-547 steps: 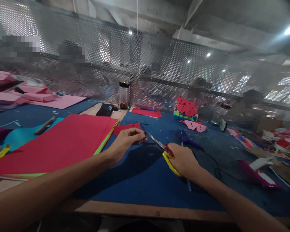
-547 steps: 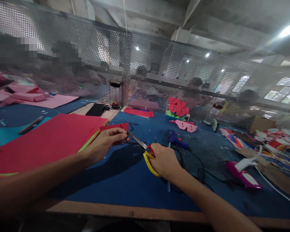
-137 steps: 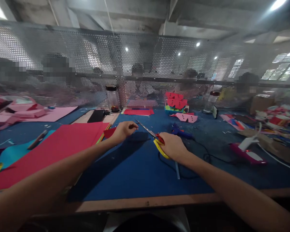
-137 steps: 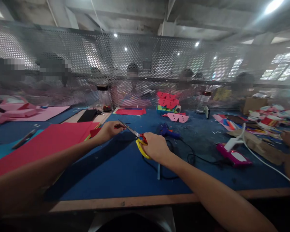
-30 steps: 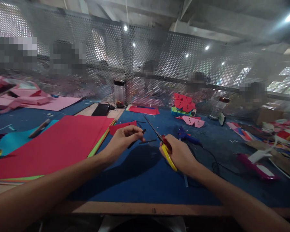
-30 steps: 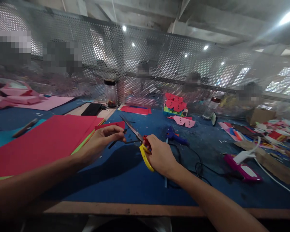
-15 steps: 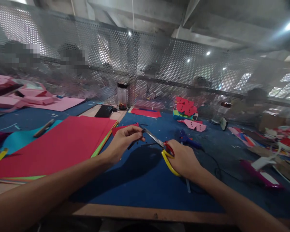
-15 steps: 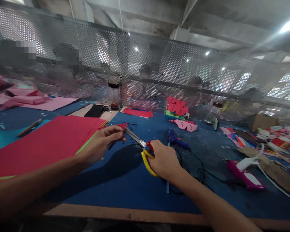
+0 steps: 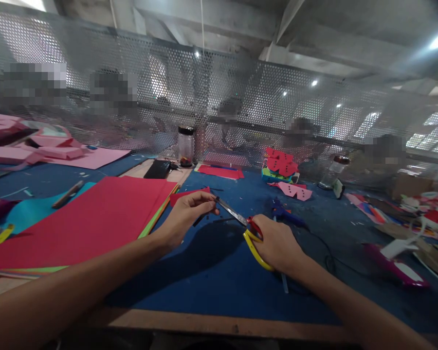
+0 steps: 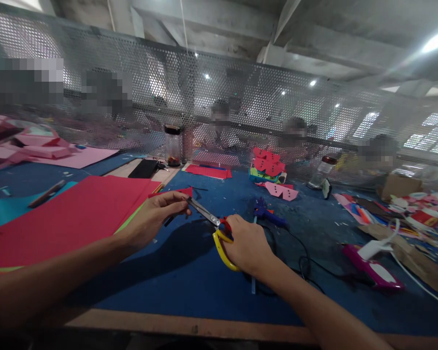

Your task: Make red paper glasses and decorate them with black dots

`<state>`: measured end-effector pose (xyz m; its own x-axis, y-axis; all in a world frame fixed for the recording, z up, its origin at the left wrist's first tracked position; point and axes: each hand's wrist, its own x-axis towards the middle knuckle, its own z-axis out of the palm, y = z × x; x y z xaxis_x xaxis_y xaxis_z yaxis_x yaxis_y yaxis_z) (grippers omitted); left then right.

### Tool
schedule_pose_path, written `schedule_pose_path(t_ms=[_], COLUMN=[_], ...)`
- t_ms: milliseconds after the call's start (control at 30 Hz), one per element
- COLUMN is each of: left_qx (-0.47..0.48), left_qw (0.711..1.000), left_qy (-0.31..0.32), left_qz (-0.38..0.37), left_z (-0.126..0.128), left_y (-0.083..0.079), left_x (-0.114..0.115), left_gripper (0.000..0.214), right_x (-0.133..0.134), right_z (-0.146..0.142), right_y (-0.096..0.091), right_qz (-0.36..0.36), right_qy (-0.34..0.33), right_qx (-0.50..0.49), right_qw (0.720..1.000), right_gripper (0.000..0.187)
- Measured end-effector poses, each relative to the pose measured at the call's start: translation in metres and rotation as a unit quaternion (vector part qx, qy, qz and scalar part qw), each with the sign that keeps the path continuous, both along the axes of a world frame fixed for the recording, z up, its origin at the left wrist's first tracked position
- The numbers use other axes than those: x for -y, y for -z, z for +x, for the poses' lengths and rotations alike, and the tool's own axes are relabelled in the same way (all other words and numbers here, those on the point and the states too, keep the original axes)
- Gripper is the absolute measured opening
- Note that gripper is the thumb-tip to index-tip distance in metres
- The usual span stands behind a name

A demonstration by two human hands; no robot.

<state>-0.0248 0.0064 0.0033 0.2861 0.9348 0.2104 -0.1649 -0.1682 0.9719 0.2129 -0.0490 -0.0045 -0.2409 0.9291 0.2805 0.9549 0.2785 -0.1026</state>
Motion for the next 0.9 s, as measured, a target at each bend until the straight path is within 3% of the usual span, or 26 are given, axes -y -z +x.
schedule_pose_path(t_ms=[900], left_qx=[-0.015], left_qw=[1.0], left_qy=[-0.005], left_qz=[0.017], left_z=[0.0008], left_y=[-0.0035], left_x=[0.0033], left_gripper=[0.007], right_x=[-0.0002], right_z=[-0.0001], right_y=[0.0004], right_qz=[0.015], right_qy=[0.006], right_qx=[0.035], right_qw=[0.999], right_gripper=[0.016])
